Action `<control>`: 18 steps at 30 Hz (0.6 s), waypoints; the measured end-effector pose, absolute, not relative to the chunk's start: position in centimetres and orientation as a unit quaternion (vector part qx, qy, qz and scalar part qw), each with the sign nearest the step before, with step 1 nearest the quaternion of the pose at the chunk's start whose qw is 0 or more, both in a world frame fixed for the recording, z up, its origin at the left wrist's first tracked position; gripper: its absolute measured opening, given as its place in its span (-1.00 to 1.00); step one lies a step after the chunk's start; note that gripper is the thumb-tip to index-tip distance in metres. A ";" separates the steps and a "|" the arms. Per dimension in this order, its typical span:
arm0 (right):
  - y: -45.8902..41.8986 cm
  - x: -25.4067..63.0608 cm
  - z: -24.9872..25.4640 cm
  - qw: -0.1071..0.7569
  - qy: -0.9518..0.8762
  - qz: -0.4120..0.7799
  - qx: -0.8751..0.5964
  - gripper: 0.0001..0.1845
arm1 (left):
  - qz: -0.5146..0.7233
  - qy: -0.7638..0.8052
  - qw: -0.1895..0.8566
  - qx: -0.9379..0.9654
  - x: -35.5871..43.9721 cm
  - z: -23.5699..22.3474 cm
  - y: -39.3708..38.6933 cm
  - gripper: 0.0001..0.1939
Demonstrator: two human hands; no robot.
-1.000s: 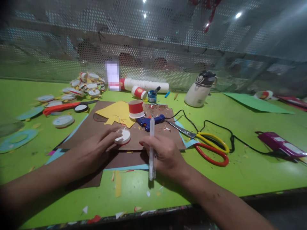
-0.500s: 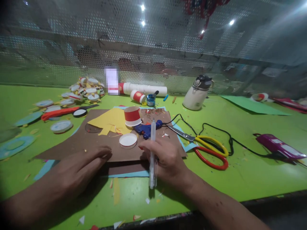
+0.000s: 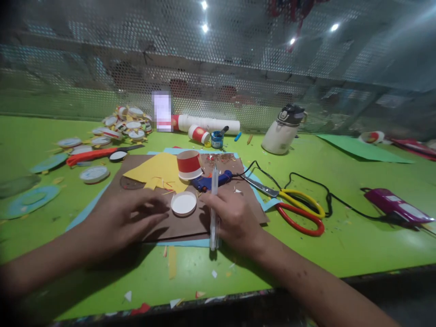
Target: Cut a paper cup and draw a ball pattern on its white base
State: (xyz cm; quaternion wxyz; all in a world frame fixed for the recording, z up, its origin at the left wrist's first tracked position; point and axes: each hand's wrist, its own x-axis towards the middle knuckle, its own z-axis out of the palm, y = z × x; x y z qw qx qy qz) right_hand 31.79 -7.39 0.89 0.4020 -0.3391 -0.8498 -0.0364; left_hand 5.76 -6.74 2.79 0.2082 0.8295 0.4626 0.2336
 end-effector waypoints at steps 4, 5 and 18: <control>-7.1 31.5 1.0 0.414 -0.843 -0.004 -0.343 -0.79 | 0.205 0.491 0.186 0.826 7.8 3.3 -4.7 -0.58; -7.1 31.5 1.0 0.413 -0.843 0.004 -0.344 -0.80 | 0.196 0.476 0.170 0.840 8.3 3.2 -4.5 -0.56; -6.8 30.5 2.0 0.461 -0.787 0.068 -0.404 -0.85 | 0.271 0.450 0.246 0.815 5.7 2.7 -5.6 -0.50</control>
